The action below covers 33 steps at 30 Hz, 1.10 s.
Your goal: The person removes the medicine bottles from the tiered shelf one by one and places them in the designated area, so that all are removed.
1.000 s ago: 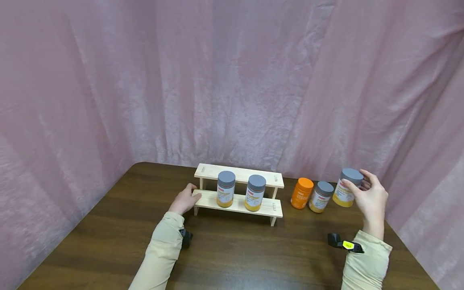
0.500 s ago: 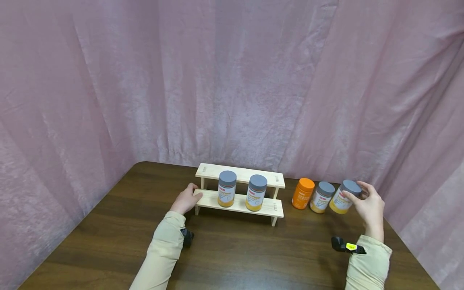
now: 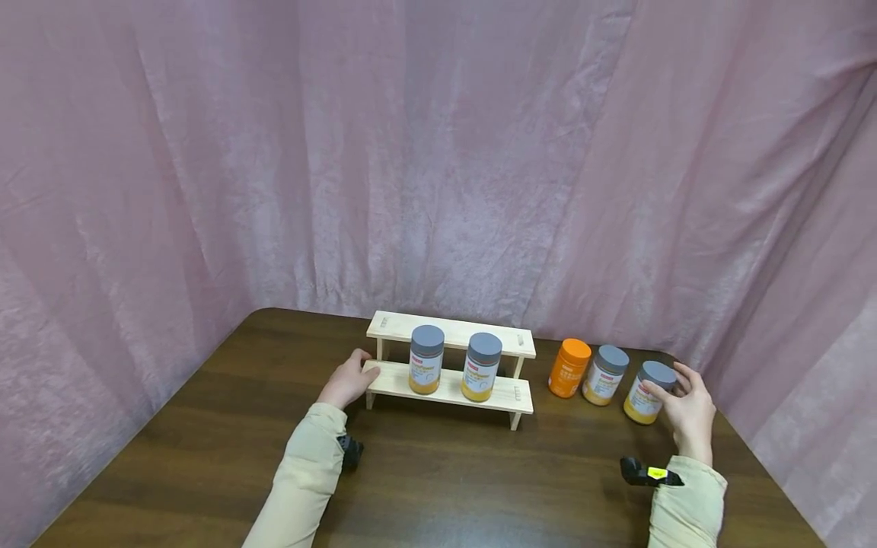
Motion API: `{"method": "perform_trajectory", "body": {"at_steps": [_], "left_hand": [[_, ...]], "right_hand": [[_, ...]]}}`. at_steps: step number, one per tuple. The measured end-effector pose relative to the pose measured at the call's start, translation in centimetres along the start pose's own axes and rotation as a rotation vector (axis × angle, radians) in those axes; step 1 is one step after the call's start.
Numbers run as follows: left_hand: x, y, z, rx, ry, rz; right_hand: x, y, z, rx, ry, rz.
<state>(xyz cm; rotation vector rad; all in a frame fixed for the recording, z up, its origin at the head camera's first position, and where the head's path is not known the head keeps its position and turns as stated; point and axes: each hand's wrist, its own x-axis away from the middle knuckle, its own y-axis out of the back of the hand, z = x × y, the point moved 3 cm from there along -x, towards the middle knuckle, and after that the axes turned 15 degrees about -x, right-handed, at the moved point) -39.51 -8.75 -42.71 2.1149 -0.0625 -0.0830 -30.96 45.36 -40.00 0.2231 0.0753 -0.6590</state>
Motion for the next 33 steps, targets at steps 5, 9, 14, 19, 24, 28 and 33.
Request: {"method": "perform_trajectory", "body": {"at_steps": [5,9,14,19,24,28,33], "left_hand": [[0.1,0.1,0.1,0.003,-0.008,0.001],[0.3,0.3,0.1,0.012,-0.004,0.008],[-1.0,-0.6,1.3,0.021,-0.034,-0.015],[-1.1,-0.7,1.3,0.022,-0.047,-0.019],[0.3,0.4,0.0,0.026,-0.009,0.004],[0.6,0.4,-0.1,0.002,-0.008,0.0],[0.5,0.3,-0.1,0.004,-0.009,0.0]], "right_hand": [[-0.4,-0.2,-1.4,-0.052,-0.011,-0.019],[-0.4,-0.3,-1.8,-0.02,0.052,-0.014],[-0.5,-0.3,-1.9,0.029,0.119,-0.028],[-0.5,-0.3,-2.1,0.02,0.097,-0.057],[-0.5,-0.3,-2.1,0.021,0.078,-0.063],[-0.5,-0.3,-2.1,0.024,0.089,-0.063],[-0.4,-0.2,-2.0,0.031,0.089,-0.067]]}}
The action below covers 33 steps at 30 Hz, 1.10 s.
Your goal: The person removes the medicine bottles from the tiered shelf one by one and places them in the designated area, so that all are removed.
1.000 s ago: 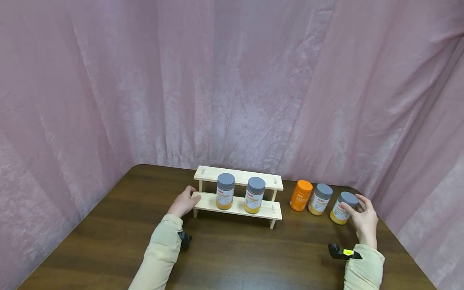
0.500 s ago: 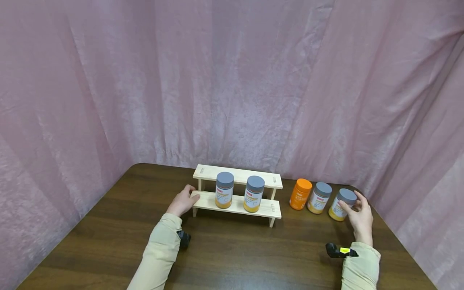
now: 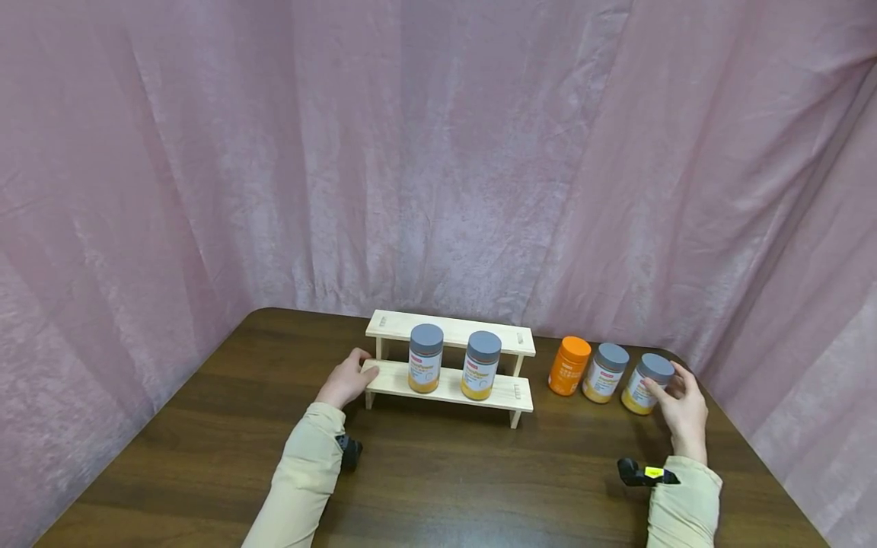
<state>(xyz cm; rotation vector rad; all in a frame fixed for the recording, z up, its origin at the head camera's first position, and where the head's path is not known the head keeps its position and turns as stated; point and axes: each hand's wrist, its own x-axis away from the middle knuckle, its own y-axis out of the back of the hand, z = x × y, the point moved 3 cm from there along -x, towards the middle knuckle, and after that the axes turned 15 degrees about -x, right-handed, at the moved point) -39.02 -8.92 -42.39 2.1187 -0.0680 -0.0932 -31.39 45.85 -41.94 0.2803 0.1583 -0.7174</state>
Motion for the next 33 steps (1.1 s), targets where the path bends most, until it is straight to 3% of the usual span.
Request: {"method": "perform_trajectory", "body": {"at_steps": [7,15,18,26,33], "left_hand": [[0.0,0.1,-0.2,0.005,0.001,0.009],[-0.1,0.0,0.2,0.003,0.002,0.012],[-0.3,-0.1,0.3,0.002,-0.001,0.012],[-0.3,-0.2,0.3,0.007,0.003,0.013],[-0.2,-0.2,0.3,0.007,-0.01,0.008]], "right_hand": [[0.3,0.2,2.2,0.021,-0.004,0.042],[1.3,0.9,6.9,0.15,0.141,0.018],[1.8,0.6,8.4,0.15,0.188,0.045],[3.3,-2.6,11.1,-0.085,0.278,0.248],[5.1,-6.0,12.7,-0.149,0.322,0.432]]}}
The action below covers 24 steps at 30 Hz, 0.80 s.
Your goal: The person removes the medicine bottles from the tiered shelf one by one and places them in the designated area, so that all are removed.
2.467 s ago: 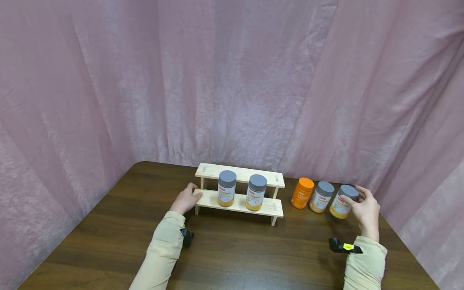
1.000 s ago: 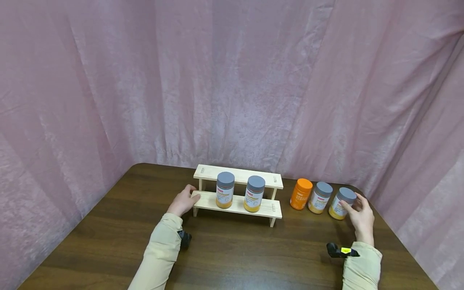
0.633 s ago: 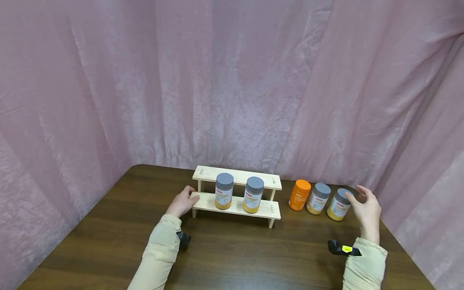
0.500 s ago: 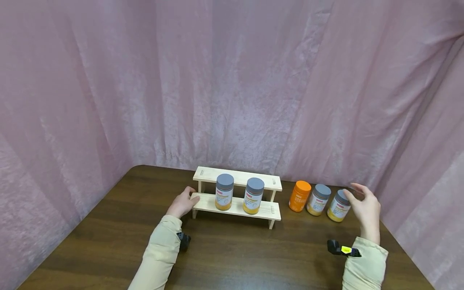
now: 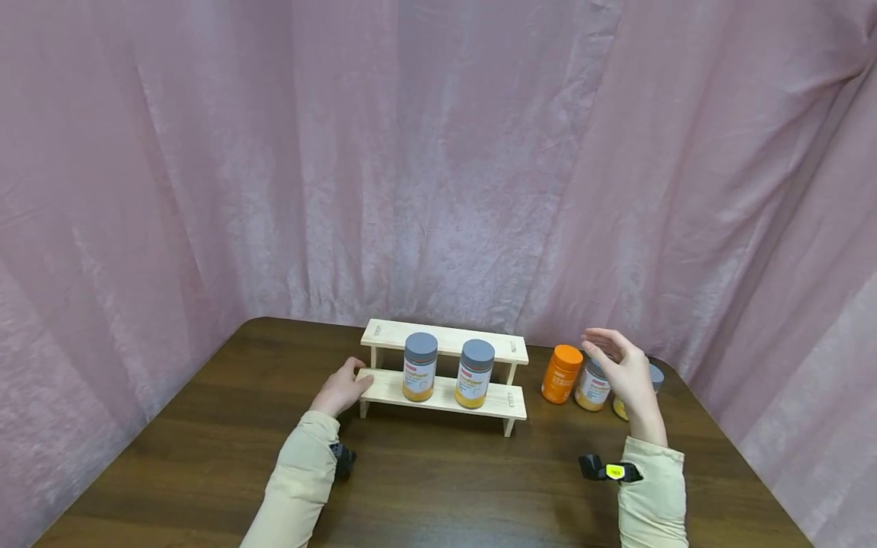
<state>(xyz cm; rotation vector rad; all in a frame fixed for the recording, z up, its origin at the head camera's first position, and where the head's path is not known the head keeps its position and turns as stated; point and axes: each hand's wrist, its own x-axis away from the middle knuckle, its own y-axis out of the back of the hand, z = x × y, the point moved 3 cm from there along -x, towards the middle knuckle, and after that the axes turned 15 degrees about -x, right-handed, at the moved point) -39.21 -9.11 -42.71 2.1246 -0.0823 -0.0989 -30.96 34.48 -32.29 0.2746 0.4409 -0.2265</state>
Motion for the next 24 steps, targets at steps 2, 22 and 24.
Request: {"method": "perform_trajectory", "body": {"at_steps": [2,22,24], "left_hand": [[0.0,-0.1,0.1,0.0,-0.001,-0.001],[-0.2,-0.1,-0.1,-0.014,0.004,-0.004],[-0.1,-0.1,-0.1,-0.019,0.005,-0.002]], "right_hand": [[0.0,-1.0,0.2,-0.041,-0.009,0.03],[0.9,-11.4,1.1,-0.137,-0.05,0.338],[1.0,-11.7,0.8,-0.116,-0.068,0.339]]}}
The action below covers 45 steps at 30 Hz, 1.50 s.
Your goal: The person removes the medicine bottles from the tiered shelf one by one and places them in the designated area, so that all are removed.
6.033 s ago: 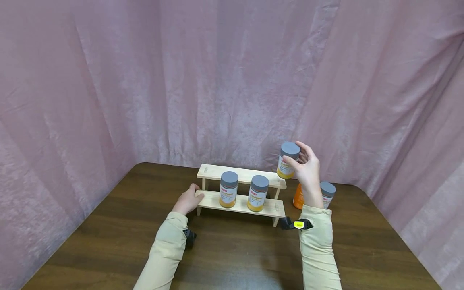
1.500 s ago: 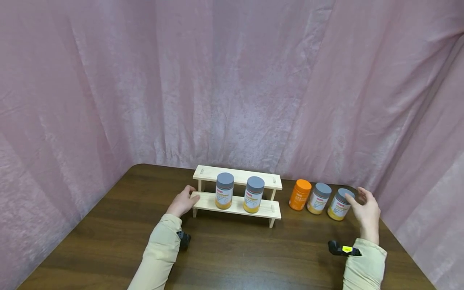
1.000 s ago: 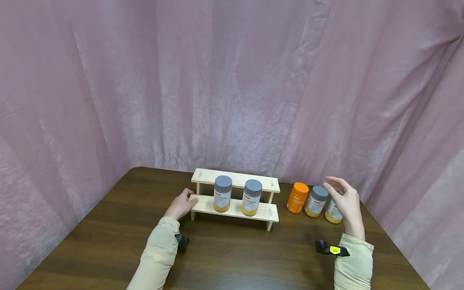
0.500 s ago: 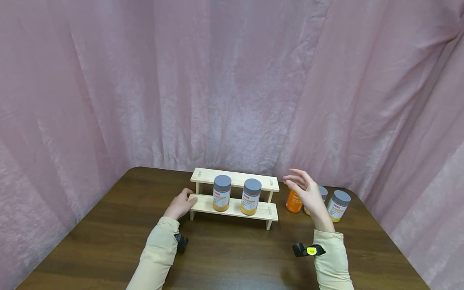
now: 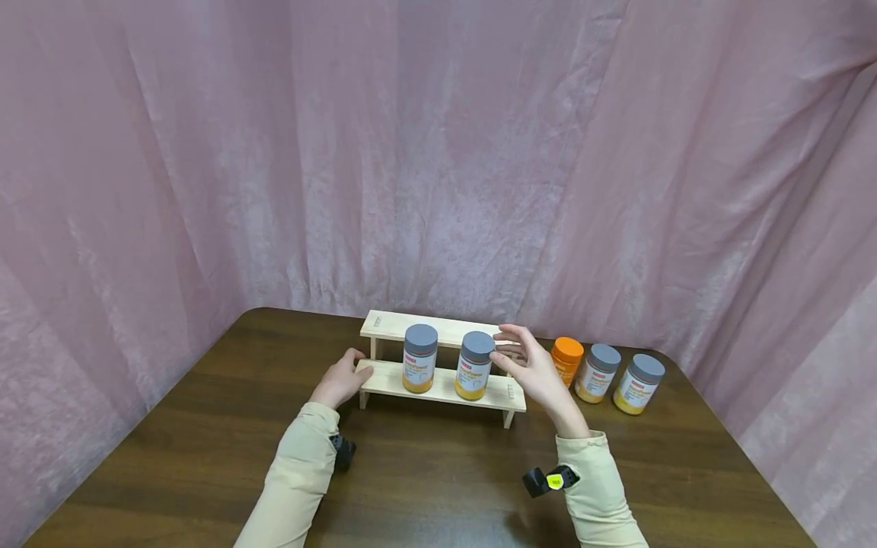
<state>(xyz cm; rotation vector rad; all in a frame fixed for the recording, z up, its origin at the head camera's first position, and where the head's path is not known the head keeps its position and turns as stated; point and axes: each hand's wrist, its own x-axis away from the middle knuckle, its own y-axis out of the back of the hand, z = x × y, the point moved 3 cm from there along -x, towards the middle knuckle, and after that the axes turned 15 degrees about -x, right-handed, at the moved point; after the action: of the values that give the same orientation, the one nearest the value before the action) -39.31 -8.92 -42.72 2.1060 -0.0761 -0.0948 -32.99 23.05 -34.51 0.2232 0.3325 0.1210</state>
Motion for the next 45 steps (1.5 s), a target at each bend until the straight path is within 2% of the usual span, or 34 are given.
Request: {"method": "perform_trajectory", "body": {"at_steps": [6,9,15,25,33,45], "left_hand": [[0.1,0.1,-0.1,-0.015,-0.002,0.005],[0.1,0.1,-0.1,-0.021,-0.009,0.0],[0.0,0.0,-0.1,-0.032,-0.016,-0.006],[0.1,0.2,-0.2,-0.025,-0.013,-0.008],[-0.1,0.0,-0.1,-0.025,-0.009,-0.005],[0.0,0.2,-0.4,-0.015,-0.004,-0.005]], "right_hand": [[-0.1,-0.9,-0.8,0.051,-0.061,-0.012],[-0.2,-1.4,-1.0,0.046,-0.081,-0.048],[-0.2,-2.5,-1.4,0.054,-0.053,-0.135],[-0.4,-3.0,-1.7,0.023,-0.017,-0.168],[0.0,-1.1,-0.5,-0.026,0.03,-0.203],[0.0,2.6,-0.1,-0.089,0.027,-0.191]]}}
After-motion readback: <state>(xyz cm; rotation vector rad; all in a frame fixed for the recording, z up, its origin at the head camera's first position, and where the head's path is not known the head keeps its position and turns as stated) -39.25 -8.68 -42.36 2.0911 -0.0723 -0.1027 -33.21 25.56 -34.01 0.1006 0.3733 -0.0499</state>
